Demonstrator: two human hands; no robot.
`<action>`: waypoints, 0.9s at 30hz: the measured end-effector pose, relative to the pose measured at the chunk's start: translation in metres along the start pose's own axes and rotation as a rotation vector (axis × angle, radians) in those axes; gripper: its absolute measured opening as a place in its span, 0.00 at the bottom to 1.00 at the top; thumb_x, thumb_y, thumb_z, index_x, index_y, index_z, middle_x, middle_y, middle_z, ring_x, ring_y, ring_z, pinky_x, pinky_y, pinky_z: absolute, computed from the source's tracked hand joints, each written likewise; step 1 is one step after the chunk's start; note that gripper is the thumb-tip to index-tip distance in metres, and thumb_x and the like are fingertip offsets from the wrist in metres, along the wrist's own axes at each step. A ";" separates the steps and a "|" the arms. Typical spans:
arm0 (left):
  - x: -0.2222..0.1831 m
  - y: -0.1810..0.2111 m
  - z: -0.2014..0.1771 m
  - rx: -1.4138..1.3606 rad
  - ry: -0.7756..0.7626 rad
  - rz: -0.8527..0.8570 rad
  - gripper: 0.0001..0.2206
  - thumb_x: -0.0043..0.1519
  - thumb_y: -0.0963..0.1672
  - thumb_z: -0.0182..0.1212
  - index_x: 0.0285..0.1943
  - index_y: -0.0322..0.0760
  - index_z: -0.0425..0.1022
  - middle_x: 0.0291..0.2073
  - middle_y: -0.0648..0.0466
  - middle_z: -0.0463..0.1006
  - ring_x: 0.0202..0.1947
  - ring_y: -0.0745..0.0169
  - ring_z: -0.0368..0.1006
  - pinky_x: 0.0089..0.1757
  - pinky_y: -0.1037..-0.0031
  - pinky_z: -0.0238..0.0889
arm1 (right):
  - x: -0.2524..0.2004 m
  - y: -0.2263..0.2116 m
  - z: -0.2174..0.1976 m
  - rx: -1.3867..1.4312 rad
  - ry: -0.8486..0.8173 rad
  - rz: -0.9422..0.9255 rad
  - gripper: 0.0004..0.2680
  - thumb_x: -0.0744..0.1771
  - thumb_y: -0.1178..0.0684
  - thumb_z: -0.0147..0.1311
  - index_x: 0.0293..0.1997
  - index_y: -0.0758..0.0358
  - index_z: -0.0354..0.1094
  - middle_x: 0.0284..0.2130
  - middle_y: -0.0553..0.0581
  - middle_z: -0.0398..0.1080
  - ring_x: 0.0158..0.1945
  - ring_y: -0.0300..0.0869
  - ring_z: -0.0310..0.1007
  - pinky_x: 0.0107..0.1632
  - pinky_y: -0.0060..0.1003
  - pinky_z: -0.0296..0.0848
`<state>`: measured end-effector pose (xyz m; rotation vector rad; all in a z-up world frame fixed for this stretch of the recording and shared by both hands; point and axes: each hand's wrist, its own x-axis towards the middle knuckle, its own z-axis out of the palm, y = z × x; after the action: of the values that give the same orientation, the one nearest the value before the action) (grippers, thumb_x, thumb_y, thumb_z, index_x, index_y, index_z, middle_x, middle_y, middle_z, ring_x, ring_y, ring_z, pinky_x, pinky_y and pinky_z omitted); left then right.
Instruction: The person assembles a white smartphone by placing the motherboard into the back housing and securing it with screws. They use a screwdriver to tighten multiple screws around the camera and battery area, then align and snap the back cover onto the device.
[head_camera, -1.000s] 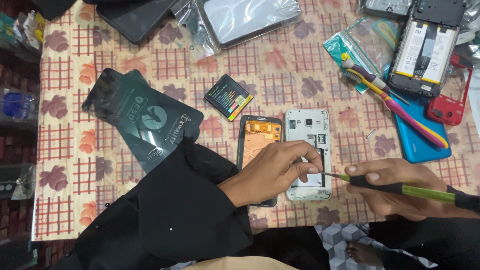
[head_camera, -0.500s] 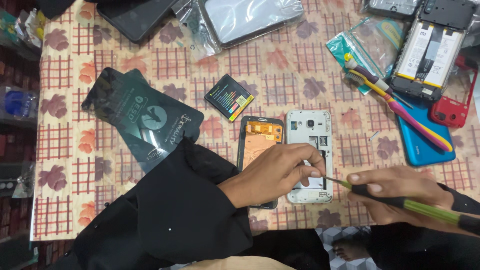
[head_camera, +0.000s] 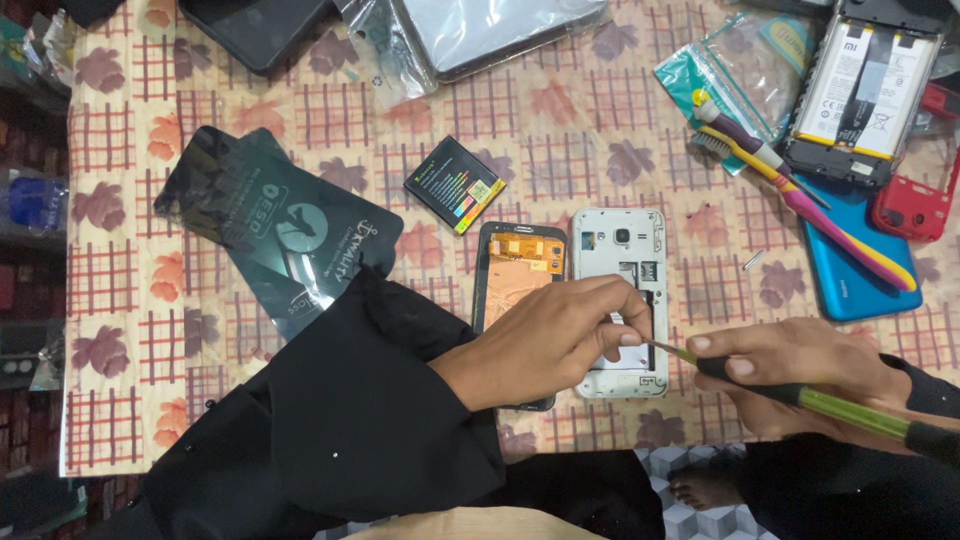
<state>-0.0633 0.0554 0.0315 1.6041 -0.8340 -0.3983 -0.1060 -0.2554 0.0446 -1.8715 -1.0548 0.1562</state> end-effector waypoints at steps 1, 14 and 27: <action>0.000 0.000 0.000 0.001 -0.005 -0.003 0.02 0.67 0.39 0.55 0.46 0.33 0.69 0.38 0.51 0.77 0.32 0.63 0.80 0.34 0.72 0.72 | -0.004 0.001 -0.003 0.023 -0.053 0.003 0.21 0.62 0.63 0.65 0.60 0.65 0.62 0.57 0.73 0.70 0.50 0.52 0.85 0.45 0.38 0.87; -0.002 -0.003 -0.001 0.027 -0.026 0.000 0.05 0.65 0.37 0.54 0.47 0.35 0.68 0.41 0.51 0.76 0.35 0.58 0.79 0.35 0.70 0.73 | -0.005 -0.001 0.004 -0.012 0.121 -0.002 0.17 0.63 0.60 0.60 0.58 0.67 0.64 0.54 0.73 0.71 0.35 0.40 0.82 0.37 0.32 0.81; -0.004 -0.008 -0.003 0.030 -0.055 0.006 0.07 0.63 0.36 0.51 0.49 0.34 0.69 0.43 0.49 0.78 0.35 0.56 0.81 0.37 0.67 0.72 | 0.008 -0.003 0.017 -0.100 0.188 -0.054 0.13 0.63 0.63 0.62 0.51 0.60 0.66 0.50 0.66 0.76 0.49 0.49 0.84 0.47 0.40 0.84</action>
<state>-0.0620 0.0604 0.0237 1.6242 -0.8906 -0.4288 -0.1115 -0.2381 0.0406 -1.9032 -0.9969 -0.1041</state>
